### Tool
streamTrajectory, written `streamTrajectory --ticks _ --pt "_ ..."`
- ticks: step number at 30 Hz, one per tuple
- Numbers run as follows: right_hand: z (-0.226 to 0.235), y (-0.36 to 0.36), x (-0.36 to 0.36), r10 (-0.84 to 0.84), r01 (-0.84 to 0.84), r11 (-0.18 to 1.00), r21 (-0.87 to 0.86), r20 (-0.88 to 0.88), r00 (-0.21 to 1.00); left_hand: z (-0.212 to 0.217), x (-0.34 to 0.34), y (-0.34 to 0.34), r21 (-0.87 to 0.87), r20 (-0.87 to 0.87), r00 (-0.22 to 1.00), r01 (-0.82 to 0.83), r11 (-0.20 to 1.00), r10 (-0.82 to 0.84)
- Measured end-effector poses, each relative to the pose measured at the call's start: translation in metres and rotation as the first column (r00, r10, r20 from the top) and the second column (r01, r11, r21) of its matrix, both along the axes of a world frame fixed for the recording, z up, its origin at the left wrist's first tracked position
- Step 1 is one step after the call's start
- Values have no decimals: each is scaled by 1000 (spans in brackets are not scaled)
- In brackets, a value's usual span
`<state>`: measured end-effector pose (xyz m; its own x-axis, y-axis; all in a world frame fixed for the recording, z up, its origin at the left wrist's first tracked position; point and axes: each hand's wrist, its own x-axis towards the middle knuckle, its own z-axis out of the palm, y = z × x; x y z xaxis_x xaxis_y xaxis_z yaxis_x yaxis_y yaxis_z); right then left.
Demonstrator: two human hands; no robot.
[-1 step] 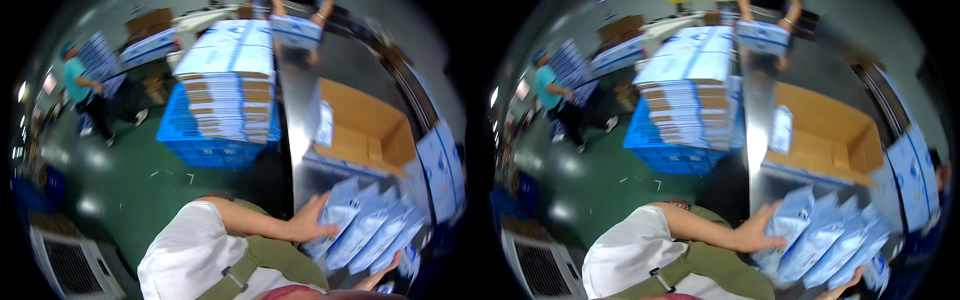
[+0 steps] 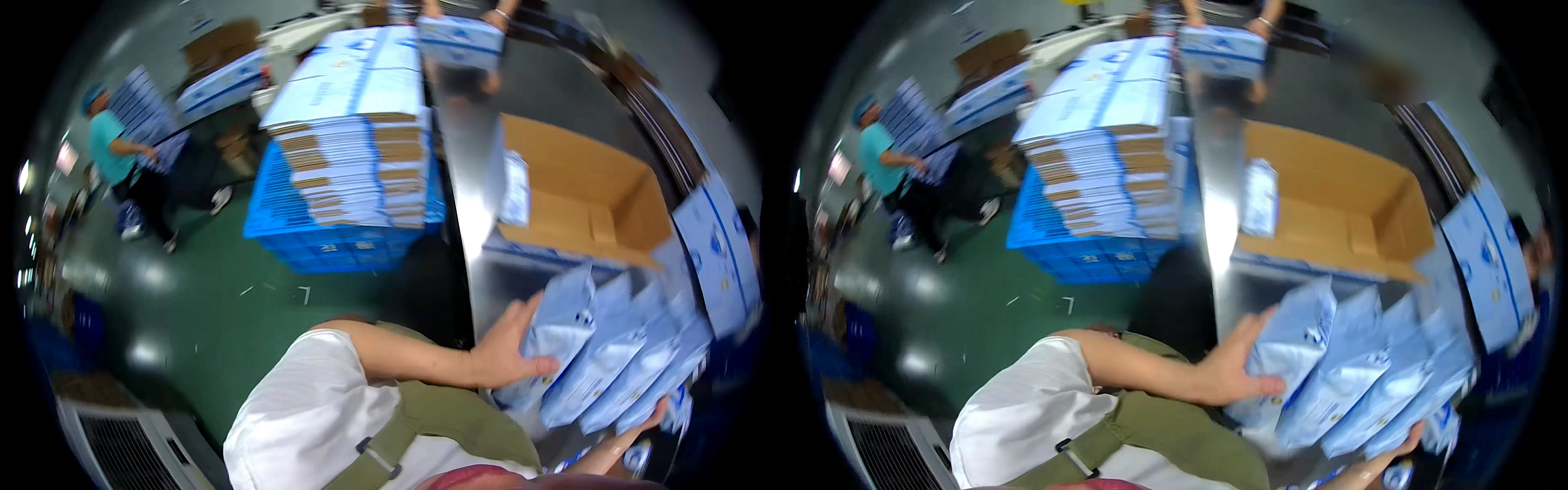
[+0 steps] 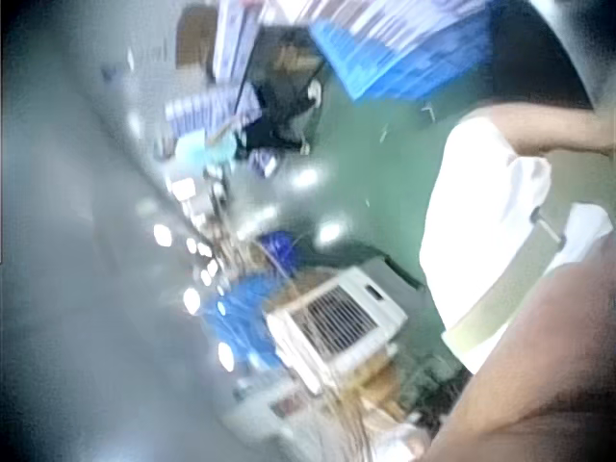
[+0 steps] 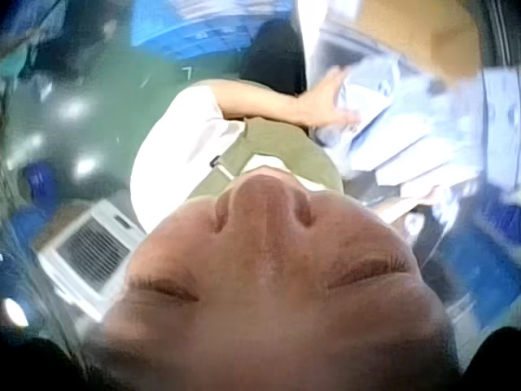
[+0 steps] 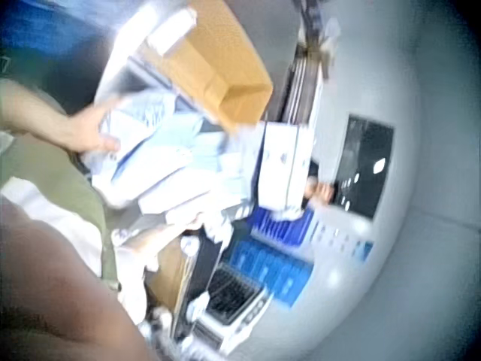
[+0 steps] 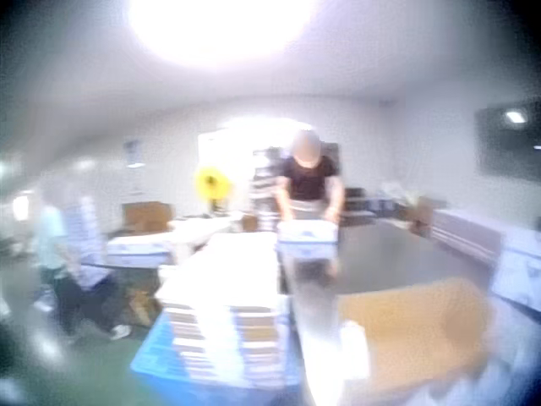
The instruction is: The person picks up packs of wet wipes from a table and places them into cardboard boxes, سپس folds the boxes closed and stacks them on a blue crate.
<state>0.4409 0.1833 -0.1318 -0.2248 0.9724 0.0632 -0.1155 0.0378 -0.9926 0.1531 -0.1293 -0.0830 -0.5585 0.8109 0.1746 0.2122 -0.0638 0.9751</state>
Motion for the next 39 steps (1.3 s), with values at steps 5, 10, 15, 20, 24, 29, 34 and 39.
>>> streamTrajectory --ticks 5,10,15,20,24,29,34,39 --pt "66 110 47 -323 370 891 262 -206 924 60 -61 62 513 -315 947 118 850 58" --pt "123 249 -20 -313 353 309 883 -256 915 91 -131 149 595 -57 996 -15 804 62" --pt "108 166 -231 188 -449 806 387 551 813 43 -202 161 -591 -559 800 -199 782 -219" --pt "58 124 -254 -90 -690 630 355 917 390 62 -119 136 -585 -625 659 -41 810 -418" --pt "37 110 -239 32 -755 561 340 902 430 20 -109 87 -497 -806 320 91 863 -498" --pt "59 28 -154 128 -747 659 87 966 225 109 -220 -67 -323 -726 669 -535 781 159" --pt "23 -7 -110 70 -842 476 254 944 324 162 -275 -179 -87 -822 262 -935 344 505" --pt "67 -89 -118 110 -812 549 199 946 306 89 -175 -24 -213 -874 431 74 974 -224"
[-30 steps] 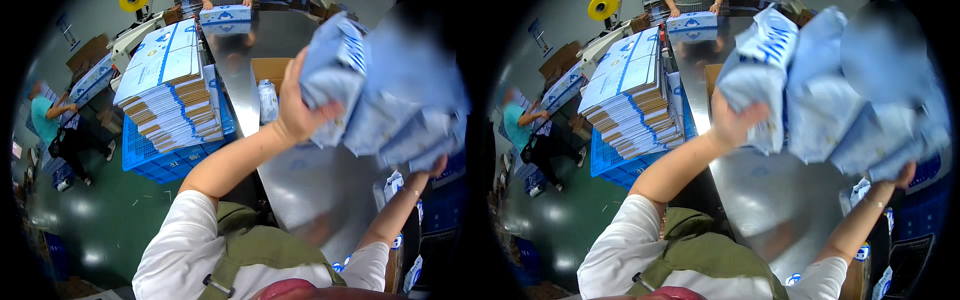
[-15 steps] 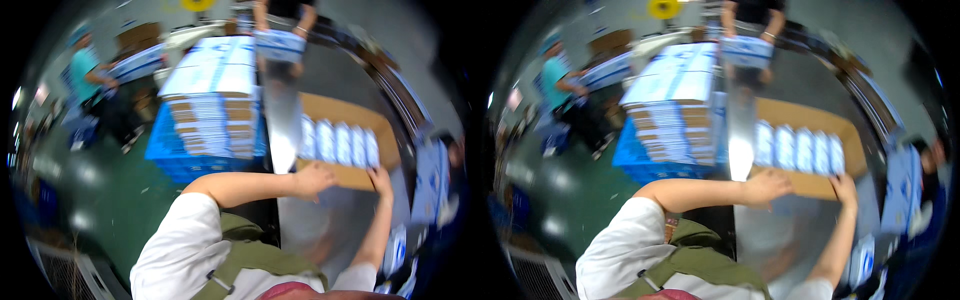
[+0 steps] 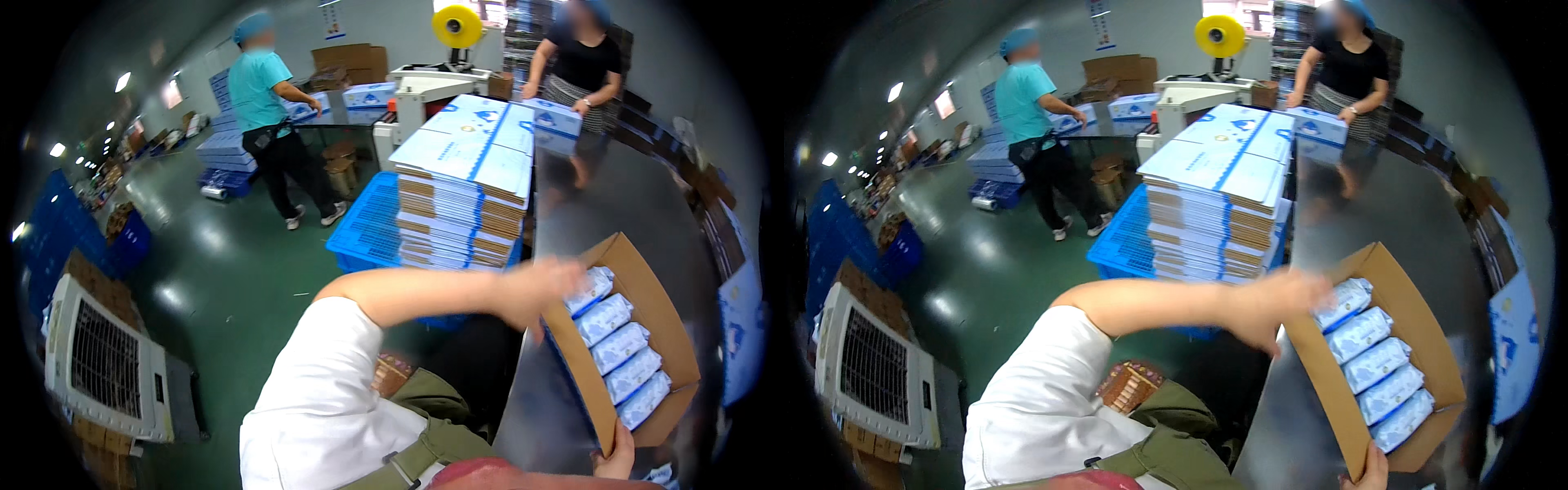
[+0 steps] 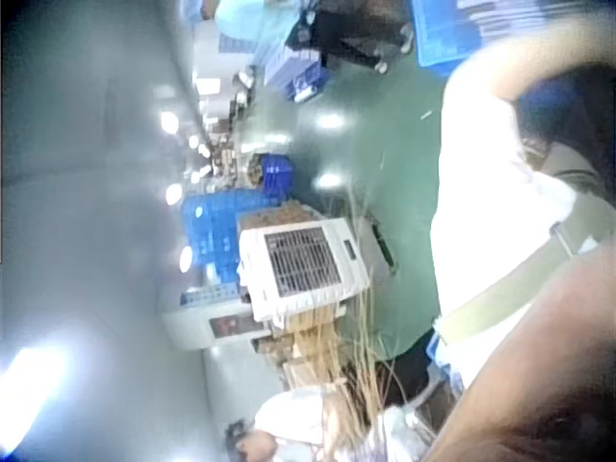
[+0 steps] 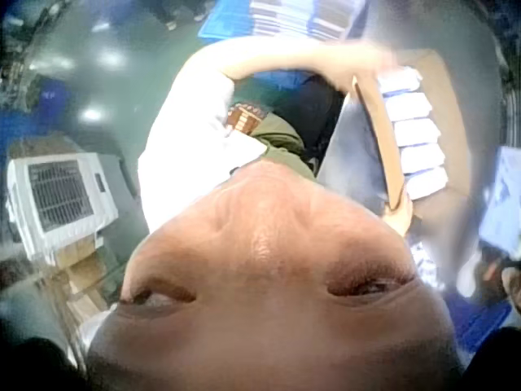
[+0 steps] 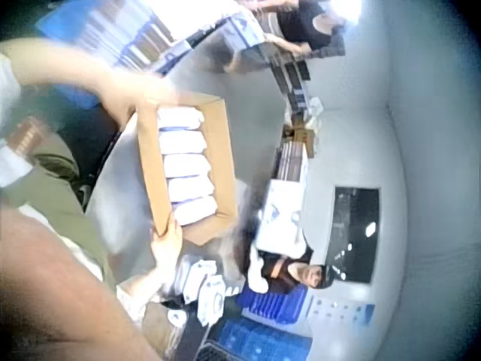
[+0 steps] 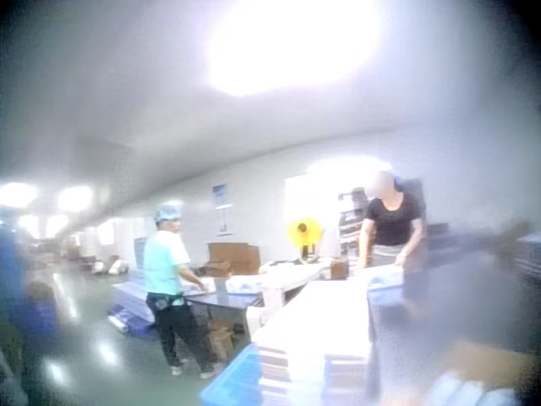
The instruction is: The person picks up packs of wet wipes from a table and places them into cardboard boxes, سپس folds the boxes closed and stacks them on a blue crate.
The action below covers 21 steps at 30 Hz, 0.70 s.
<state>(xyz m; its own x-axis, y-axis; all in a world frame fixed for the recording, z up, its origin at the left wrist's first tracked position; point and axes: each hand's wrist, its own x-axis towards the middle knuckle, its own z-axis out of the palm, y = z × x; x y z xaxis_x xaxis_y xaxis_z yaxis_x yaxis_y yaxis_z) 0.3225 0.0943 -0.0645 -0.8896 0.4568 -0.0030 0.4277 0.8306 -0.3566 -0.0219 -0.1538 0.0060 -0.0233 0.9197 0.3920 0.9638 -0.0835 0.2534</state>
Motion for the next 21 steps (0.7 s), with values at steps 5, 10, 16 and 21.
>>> streamTrajectory --ticks 5,10,16,21 --pt "13 -14 6 -30 32 997 -64 32 999 -48 14 80 -65 -259 951 155 986 -167" --pt "31 27 -14 -43 51 996 78 -95 995 -51 3 101 -234 -134 926 317 919 -353" --pt "24 46 -59 22 -26 999 -26 -137 990 -39 -13 138 -138 -116 851 497 857 -512" --pt "-35 -55 -72 -76 -32 953 -302 -340 937 -41 -77 119 115 -206 875 466 877 -438"
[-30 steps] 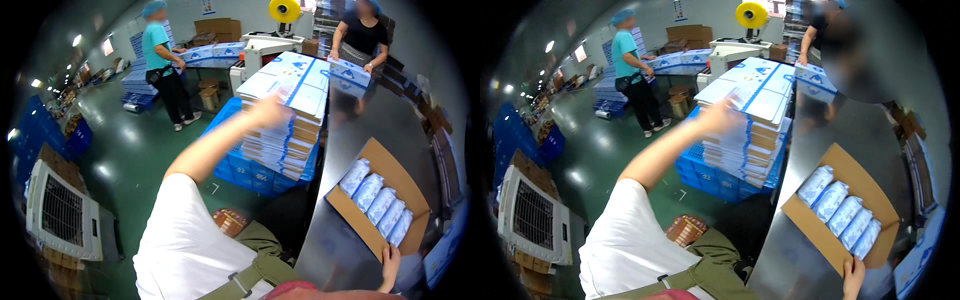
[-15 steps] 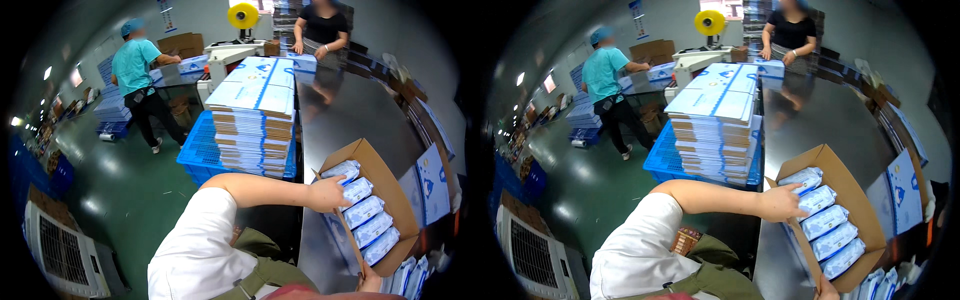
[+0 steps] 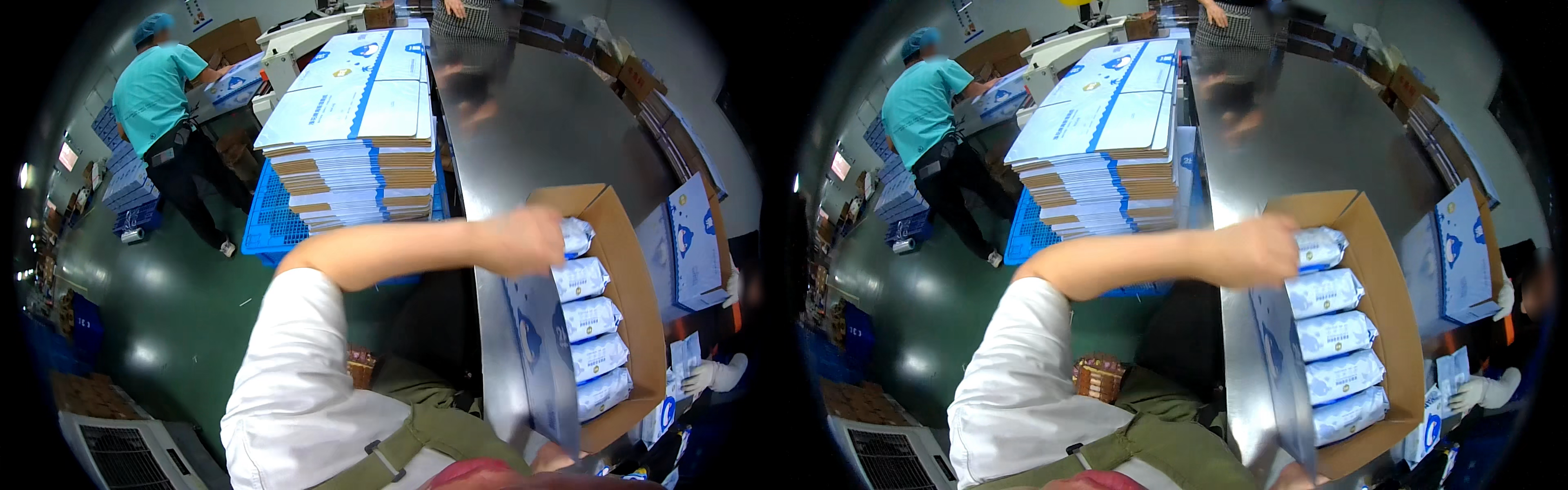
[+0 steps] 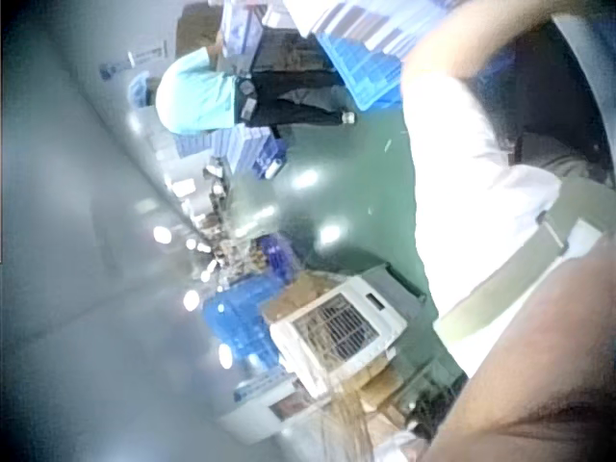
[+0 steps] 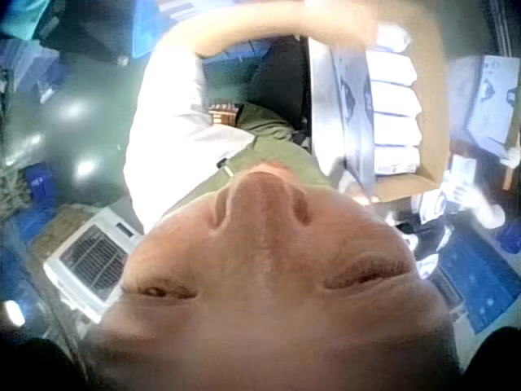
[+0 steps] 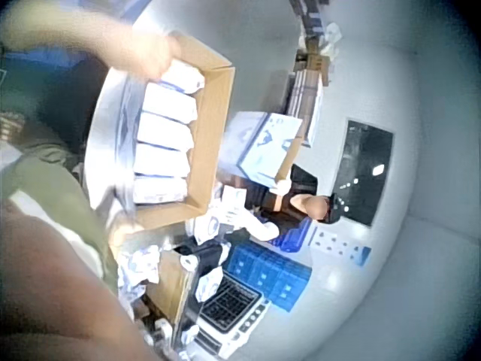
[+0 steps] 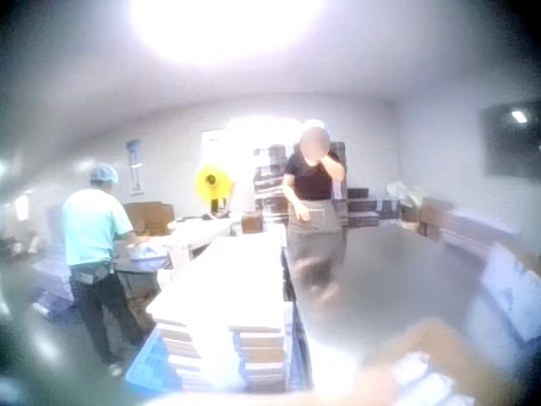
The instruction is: The person picks up packs of wet wipes from a table and places them into cardboard boxes, سپس folds the boxes closed and stacks them on a blue crate.
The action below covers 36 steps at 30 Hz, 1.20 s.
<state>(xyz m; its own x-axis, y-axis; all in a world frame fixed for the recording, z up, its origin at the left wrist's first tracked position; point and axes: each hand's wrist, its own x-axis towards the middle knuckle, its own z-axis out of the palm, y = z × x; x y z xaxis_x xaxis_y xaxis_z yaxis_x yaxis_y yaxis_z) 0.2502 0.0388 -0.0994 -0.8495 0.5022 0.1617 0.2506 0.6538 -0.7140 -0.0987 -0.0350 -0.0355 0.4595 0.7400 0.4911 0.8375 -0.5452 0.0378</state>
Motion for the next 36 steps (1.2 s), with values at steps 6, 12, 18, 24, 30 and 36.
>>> streamTrajectory --ticks 6,12,18,24,30,36 --pt "-52 -30 -74 -464 110 857 -503 -661 590 55 -181 -151 268 199 203 -952 146 959" --pt "-88 157 -244 -255 106 921 -376 -374 892 34 -294 -270 -539 8 -581 -688 -486 814" --pt "-102 54 -199 62 -236 823 516 332 941 25 -279 -232 -361 82 -617 -750 -554 782" --pt "-103 -3 -165 60 -112 917 383 146 987 51 -277 -240 -446 -77 -703 -610 -655 707" --pt "-107 0 -163 57 -81 941 327 80 995 59 -268 -223 -392 65 -713 -662 -639 698" --pt "-130 9 -157 76 -70 950 304 -8 997 62 -241 -231 -420 551 -607 -795 -439 572"
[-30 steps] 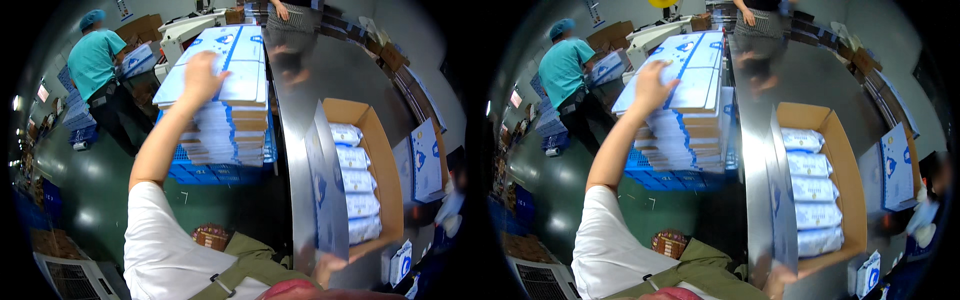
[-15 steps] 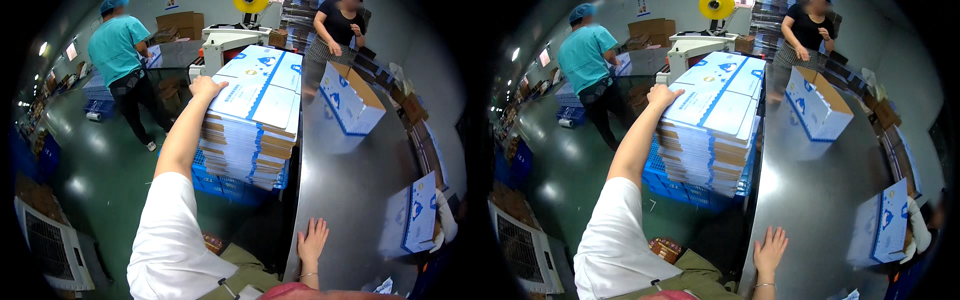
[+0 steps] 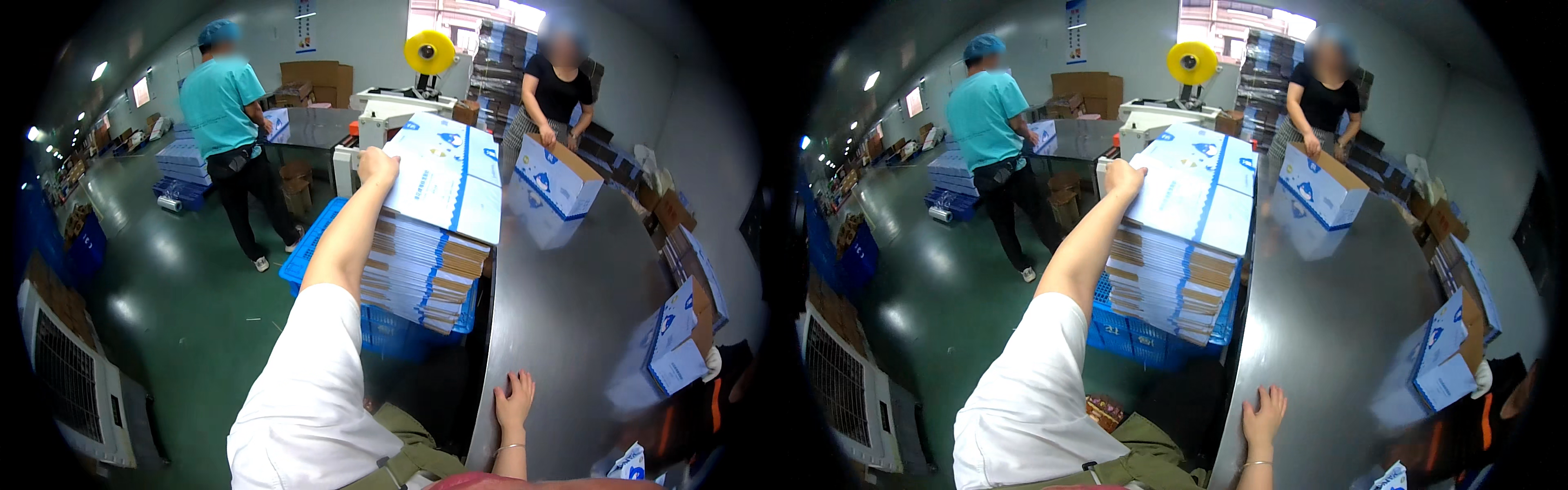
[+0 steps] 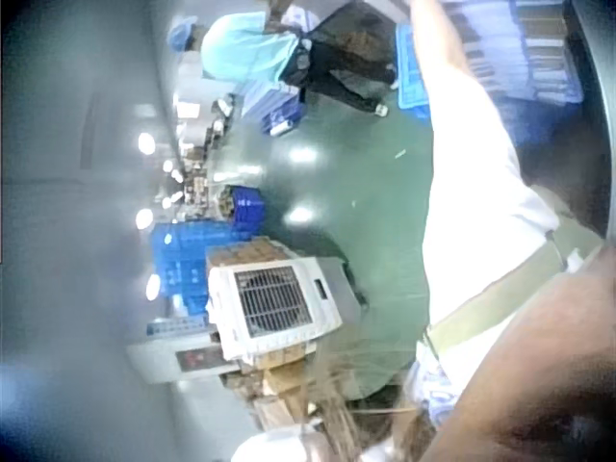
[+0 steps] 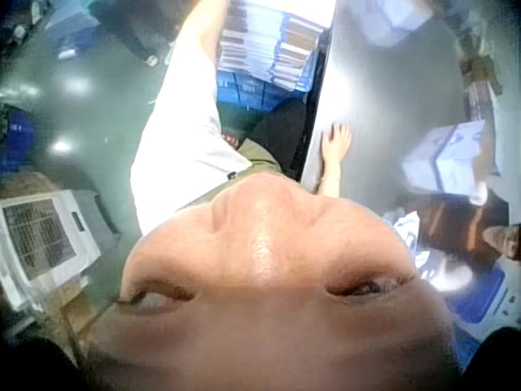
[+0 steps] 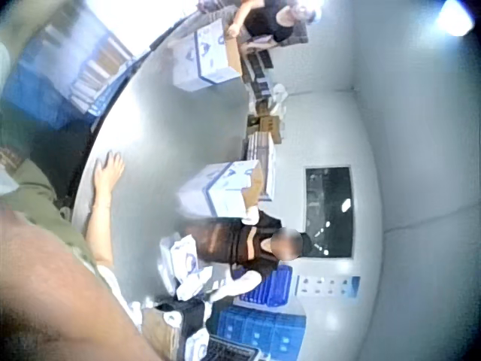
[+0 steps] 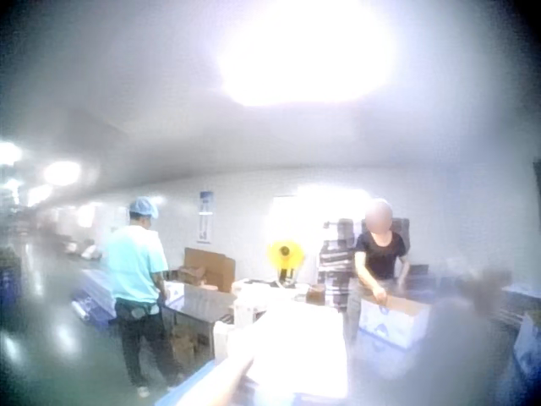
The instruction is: The person picks up packs of wet wipes from a table and places them into cardboard boxes, سپس folds the boxes closed and stacks them on a blue crate.
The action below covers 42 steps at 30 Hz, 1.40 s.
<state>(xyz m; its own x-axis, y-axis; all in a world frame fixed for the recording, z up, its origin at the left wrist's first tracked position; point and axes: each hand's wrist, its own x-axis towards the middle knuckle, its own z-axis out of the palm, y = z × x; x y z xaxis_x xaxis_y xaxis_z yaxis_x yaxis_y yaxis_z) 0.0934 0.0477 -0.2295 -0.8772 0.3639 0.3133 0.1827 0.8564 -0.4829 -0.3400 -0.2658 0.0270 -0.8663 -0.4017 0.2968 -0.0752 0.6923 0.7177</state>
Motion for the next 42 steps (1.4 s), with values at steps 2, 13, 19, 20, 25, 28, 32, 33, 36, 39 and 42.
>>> streamTrajectory --ticks 2,13,19,20,25,28,32,33,36,39,42 --pt "-4 4 3 -18 11 991 -130 -51 999 25 29 6 135 -212 972 127 983 -97" --pt "134 99 29 -456 -618 275 -737 -666 591 15 342 118 -736 -532 -480 669 100 -697" --pt "175 139 182 -480 -312 666 -678 -709 516 -96 384 132 -346 -258 -646 756 -556 -718" --pt "191 142 202 -424 -198 782 -592 -736 528 -107 366 121 -250 -139 -636 764 -595 -759" --pt "266 88 193 108 -102 993 63 -107 988 4 264 175 -269 -323 -13 960 79 -946" --pt "201 102 191 164 -249 963 105 502 849 48 228 235 -373 -61 -126 923 -95 -990" --pt "212 88 195 176 -207 978 -10 571 802 95 264 264 -31 689 -442 774 -633 -574" --pt "213 86 195 164 -188 982 -15 559 813 94 276 267 -36 814 -418 657 -753 -404" --pt "211 86 192 156 -180 984 4 481 863 64 304 257 -99 899 -349 424 -900 -264" --pt "258 94 174 284 -300 861 411 102 953 44 273 304 255 872 -475 645 -721 -117" --pt "323 125 164 -51 217 775 593 -284 958 19 260 305 -466 604 -129 743 -480 -787"
